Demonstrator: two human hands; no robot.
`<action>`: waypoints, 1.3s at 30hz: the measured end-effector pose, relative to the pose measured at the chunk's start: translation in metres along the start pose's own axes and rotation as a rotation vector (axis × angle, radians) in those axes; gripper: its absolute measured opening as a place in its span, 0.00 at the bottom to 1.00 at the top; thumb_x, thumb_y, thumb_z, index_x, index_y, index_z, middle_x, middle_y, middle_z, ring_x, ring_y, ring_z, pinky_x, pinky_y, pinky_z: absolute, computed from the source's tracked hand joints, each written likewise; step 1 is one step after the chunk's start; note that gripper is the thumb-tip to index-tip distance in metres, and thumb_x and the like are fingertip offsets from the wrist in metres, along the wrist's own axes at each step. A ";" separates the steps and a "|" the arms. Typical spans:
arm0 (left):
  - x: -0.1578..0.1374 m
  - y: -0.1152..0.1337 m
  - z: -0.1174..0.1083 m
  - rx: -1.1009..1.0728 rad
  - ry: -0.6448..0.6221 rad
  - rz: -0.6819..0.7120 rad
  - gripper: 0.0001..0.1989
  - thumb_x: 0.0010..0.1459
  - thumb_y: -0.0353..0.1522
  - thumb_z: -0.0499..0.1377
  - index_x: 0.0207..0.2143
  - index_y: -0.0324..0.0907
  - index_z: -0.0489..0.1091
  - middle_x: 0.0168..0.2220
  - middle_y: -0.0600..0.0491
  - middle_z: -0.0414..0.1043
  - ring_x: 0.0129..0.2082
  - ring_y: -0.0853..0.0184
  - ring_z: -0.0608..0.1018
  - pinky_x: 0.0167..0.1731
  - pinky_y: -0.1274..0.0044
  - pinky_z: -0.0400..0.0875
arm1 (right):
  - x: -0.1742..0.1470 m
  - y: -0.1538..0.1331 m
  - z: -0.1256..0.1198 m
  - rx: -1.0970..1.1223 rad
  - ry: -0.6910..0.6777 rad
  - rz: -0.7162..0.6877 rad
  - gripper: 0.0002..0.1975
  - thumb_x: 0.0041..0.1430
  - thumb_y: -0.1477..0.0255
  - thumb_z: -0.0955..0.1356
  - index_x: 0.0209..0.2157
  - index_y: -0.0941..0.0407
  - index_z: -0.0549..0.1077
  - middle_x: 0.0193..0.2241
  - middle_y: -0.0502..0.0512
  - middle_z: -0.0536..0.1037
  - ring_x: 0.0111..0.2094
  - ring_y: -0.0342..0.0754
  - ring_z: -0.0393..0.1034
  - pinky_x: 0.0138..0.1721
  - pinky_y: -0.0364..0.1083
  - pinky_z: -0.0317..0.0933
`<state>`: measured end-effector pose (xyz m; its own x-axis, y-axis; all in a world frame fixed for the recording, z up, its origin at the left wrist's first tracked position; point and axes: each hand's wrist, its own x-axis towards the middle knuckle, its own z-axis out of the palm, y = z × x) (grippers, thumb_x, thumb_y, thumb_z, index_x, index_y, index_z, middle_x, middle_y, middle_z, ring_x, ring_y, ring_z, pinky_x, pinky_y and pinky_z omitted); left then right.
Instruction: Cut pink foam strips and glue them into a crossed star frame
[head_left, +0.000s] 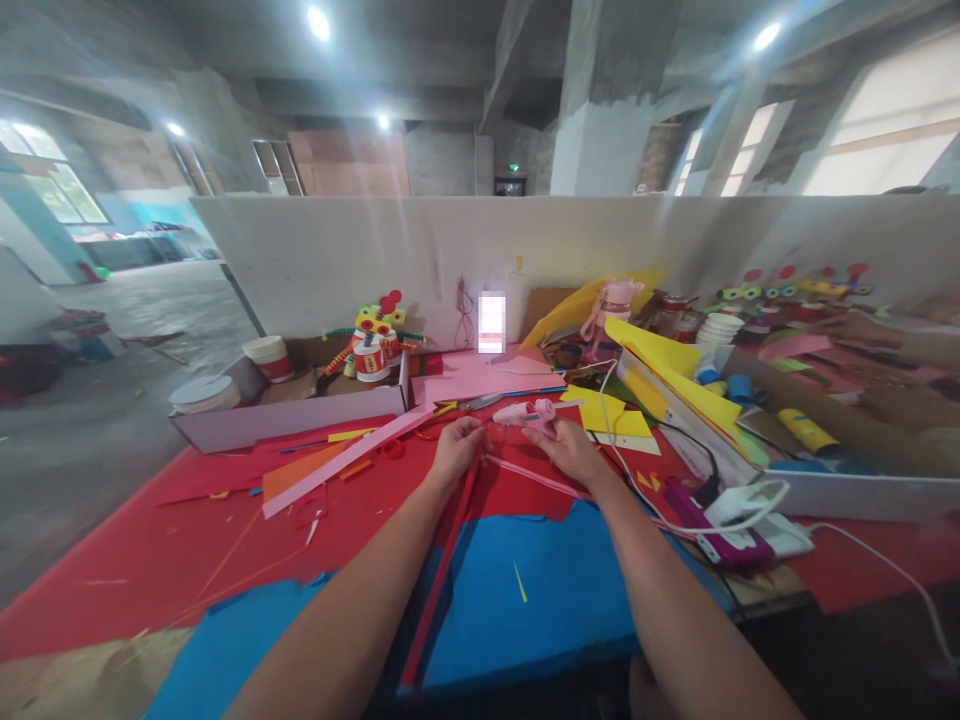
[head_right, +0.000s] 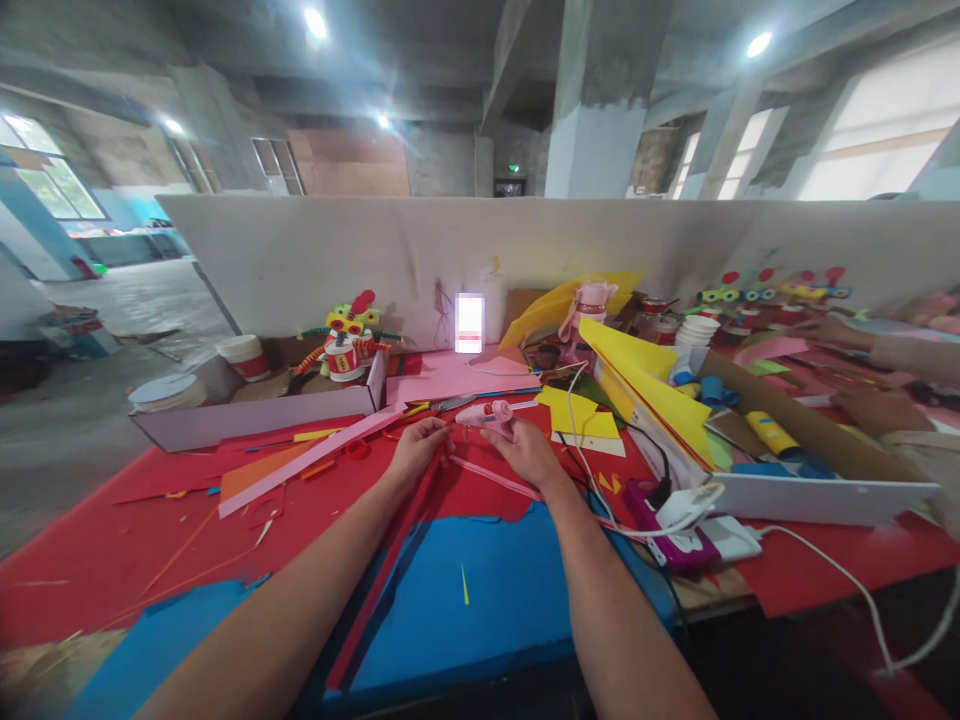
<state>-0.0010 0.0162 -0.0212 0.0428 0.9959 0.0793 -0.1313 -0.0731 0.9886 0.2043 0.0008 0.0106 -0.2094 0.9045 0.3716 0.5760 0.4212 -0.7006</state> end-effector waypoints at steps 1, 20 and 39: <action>0.000 0.000 0.000 0.002 -0.005 -0.001 0.14 0.46 0.38 0.64 0.28 0.42 0.62 0.16 0.57 0.71 0.10 0.71 0.69 0.11 0.81 0.60 | 0.000 0.000 0.000 0.003 -0.001 0.003 0.19 0.57 0.55 0.64 0.26 0.57 0.69 0.19 0.50 0.68 0.24 0.46 0.63 0.26 0.42 0.55; 0.002 -0.001 0.001 0.020 -0.011 -0.007 0.12 0.47 0.37 0.63 0.27 0.42 0.63 0.16 0.57 0.71 0.10 0.71 0.68 0.11 0.81 0.60 | 0.001 0.006 0.001 0.006 -0.003 -0.015 0.20 0.57 0.53 0.63 0.29 0.58 0.71 0.22 0.52 0.71 0.25 0.47 0.65 0.28 0.43 0.56; -0.001 0.001 0.001 -0.008 -0.038 -0.003 0.15 0.47 0.40 0.65 0.27 0.41 0.63 0.17 0.56 0.71 0.10 0.73 0.67 0.12 0.81 0.62 | 0.000 0.000 -0.003 -0.010 -0.013 0.063 0.21 0.57 0.52 0.63 0.24 0.56 0.67 0.16 0.48 0.67 0.23 0.46 0.64 0.24 0.42 0.54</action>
<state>-0.0001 0.0147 -0.0204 0.0804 0.9934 0.0813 -0.1392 -0.0695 0.9878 0.2065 0.0006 0.0120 -0.1829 0.9299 0.3191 0.5960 0.3631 -0.7163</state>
